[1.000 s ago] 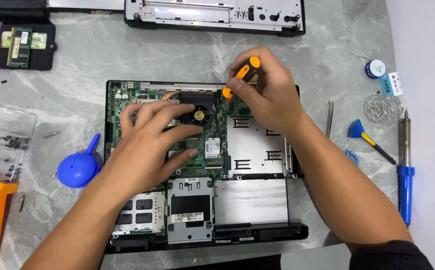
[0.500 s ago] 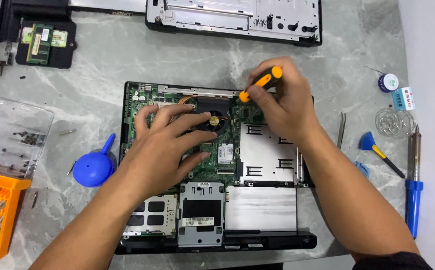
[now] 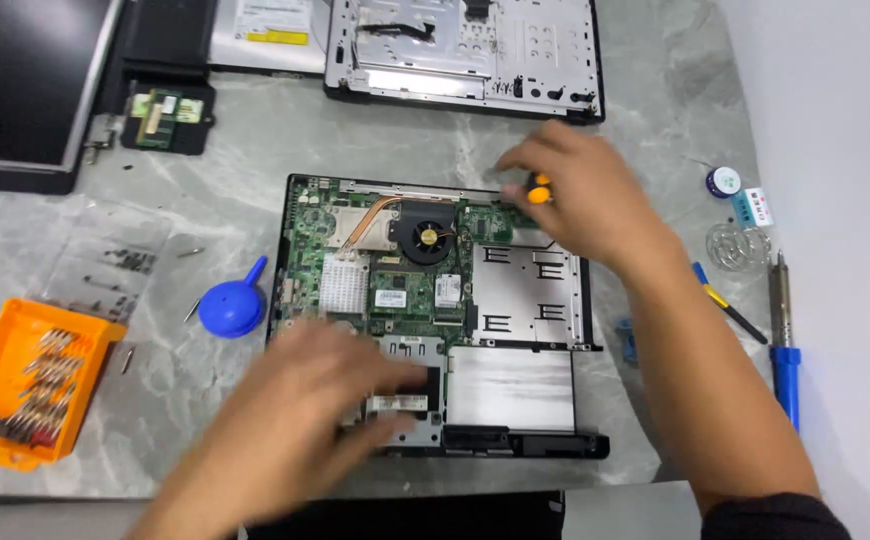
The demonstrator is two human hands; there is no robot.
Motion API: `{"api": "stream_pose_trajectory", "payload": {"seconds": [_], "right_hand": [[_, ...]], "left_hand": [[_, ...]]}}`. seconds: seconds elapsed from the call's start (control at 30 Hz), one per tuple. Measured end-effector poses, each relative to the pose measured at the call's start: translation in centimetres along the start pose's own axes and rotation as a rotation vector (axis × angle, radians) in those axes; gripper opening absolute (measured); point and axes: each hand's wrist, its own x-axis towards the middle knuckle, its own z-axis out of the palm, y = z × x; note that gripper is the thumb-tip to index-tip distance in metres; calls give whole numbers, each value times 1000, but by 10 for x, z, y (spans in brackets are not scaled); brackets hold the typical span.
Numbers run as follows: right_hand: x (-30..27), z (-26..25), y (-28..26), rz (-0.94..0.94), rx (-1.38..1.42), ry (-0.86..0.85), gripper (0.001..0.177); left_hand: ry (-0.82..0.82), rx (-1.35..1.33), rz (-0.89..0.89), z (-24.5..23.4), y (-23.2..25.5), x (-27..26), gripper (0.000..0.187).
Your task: The person uses a screwdriver to remove screws from the cooling fan and heatsink assembly of a disassembled laptop. They then use their hands to detach the fan and lift the heatsink away from the motherboard, placing the components on the workbench.
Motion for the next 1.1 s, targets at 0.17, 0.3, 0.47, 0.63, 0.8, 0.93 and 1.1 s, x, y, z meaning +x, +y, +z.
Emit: {"api": "stream_pose_trajectory", "payload": {"seconds": [0.17,0.3,0.47,0.63,0.8,0.93,1.1], "right_hand": [[19,26,0,16,2,-289,29],[29,40,-5,20,-40,-365,32],[31,42,-9,74,-59,-353,25],[16,39,-14,57,-4,-289,20],[4,36,-6,41,39,-305,18],[-10,29,4,21,57,-280,16],[-34,17,14,-42,62,-196,13]], "left_hand": [[5,-1339,-845,115,24,-106,35],[191,-1697,-1169,145,50,-113,77],[871,-2057,-1385,93,88,-52,37],[849,-1991,-1331,109,94,-47,49],[838,-1997,-1278,125,101,-56,39],[781,-1912,-1120,141,107,-63,41],[1067,-1763,-1054,136,109,-50,50]]}}
